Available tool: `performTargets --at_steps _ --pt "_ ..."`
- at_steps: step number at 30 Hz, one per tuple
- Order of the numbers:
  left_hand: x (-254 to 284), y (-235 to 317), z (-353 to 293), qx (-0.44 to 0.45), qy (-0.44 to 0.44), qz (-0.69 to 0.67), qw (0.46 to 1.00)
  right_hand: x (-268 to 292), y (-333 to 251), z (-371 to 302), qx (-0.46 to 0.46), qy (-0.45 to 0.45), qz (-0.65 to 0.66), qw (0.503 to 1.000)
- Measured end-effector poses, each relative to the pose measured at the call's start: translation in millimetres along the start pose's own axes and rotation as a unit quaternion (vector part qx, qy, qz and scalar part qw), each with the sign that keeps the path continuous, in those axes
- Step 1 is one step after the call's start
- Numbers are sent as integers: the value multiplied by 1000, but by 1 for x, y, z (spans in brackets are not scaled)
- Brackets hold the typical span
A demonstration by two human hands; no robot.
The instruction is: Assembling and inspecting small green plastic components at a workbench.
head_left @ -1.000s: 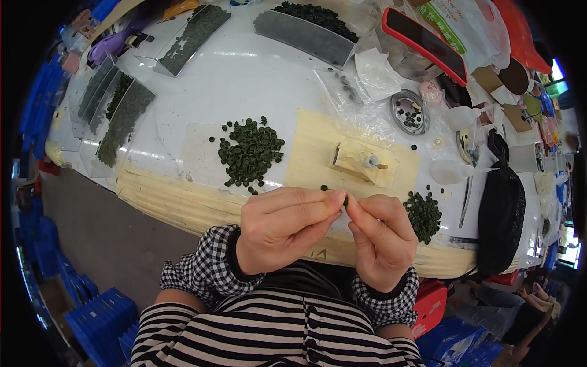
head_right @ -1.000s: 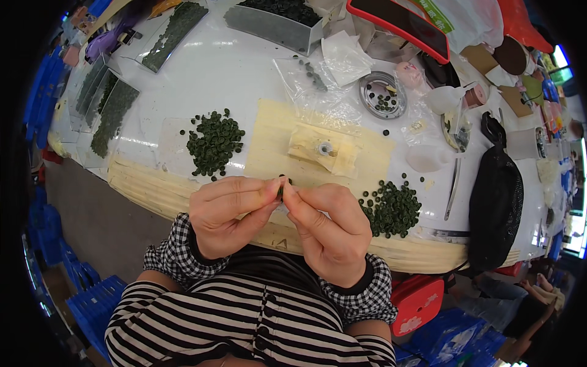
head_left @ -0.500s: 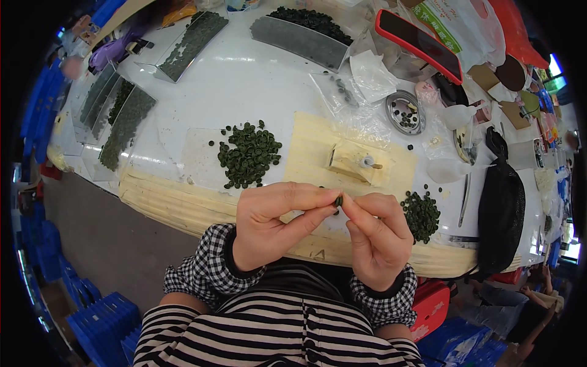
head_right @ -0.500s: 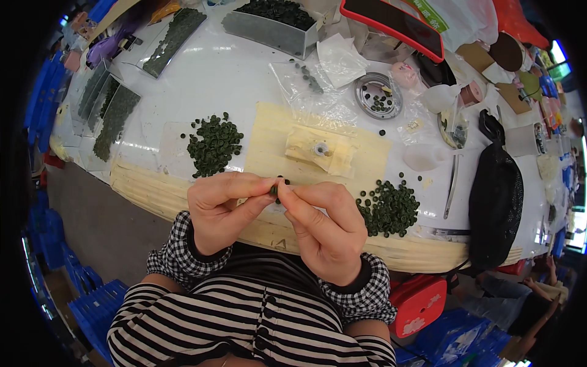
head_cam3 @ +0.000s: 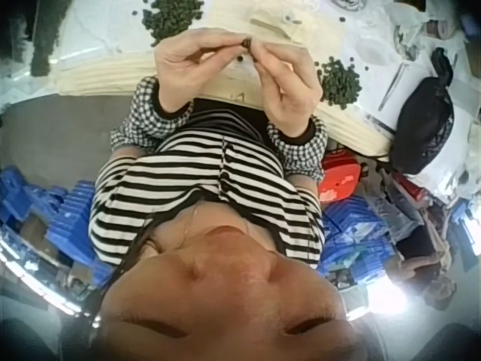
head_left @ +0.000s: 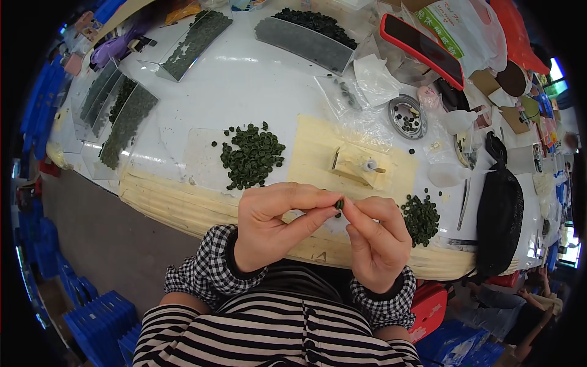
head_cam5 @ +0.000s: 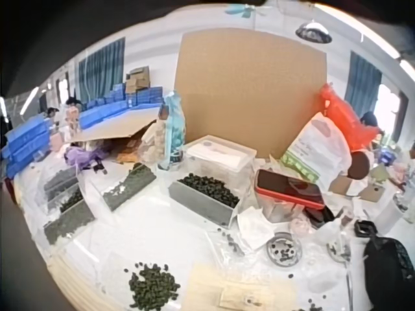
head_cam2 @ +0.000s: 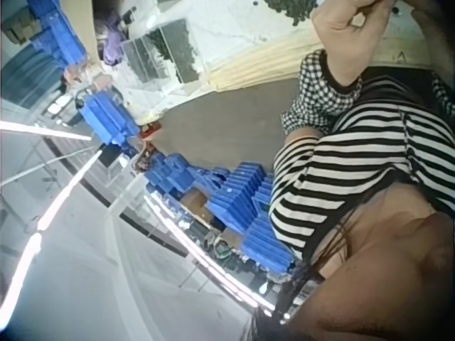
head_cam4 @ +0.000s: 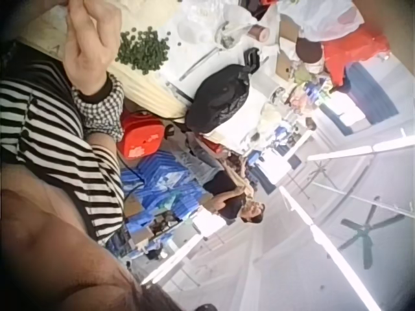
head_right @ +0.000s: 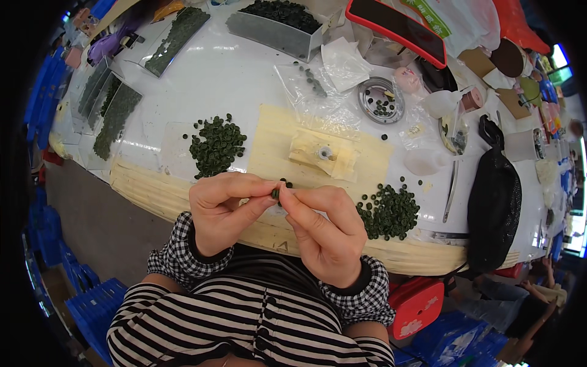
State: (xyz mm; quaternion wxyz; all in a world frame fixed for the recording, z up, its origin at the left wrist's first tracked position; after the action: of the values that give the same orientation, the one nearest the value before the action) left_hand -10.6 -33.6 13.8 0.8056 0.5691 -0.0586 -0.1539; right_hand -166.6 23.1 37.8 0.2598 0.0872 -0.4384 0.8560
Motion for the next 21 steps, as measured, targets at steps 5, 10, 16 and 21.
performTargets --at_steps 5,10,16,21 --pt "0 0 1 3 -1 -1 1000 0 1 0 0 -1 0 1000" --pt "-1 -1 0 19 4 -11 1000 0 1 0 3 -2 1 1000" --pt "0 0 0 25 1 1 1000 0 1 0 -7 -5 3 1000" --pt "0 0 0 -8 2 34 999 0 2 -1 -3 -1 3 1000"
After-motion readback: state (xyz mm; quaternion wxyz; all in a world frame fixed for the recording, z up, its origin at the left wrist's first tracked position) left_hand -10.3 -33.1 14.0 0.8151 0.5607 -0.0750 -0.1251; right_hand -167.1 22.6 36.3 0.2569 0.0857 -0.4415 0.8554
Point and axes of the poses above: each hand's wrist, its own z-axis towards the middle knuckle, its own x-axis out of the back of the hand, y = z × x, the point moved 4 cm from there along z, towards the middle knuckle, and after that the axes turned 6 degrees about y, right-handed, at the moved point
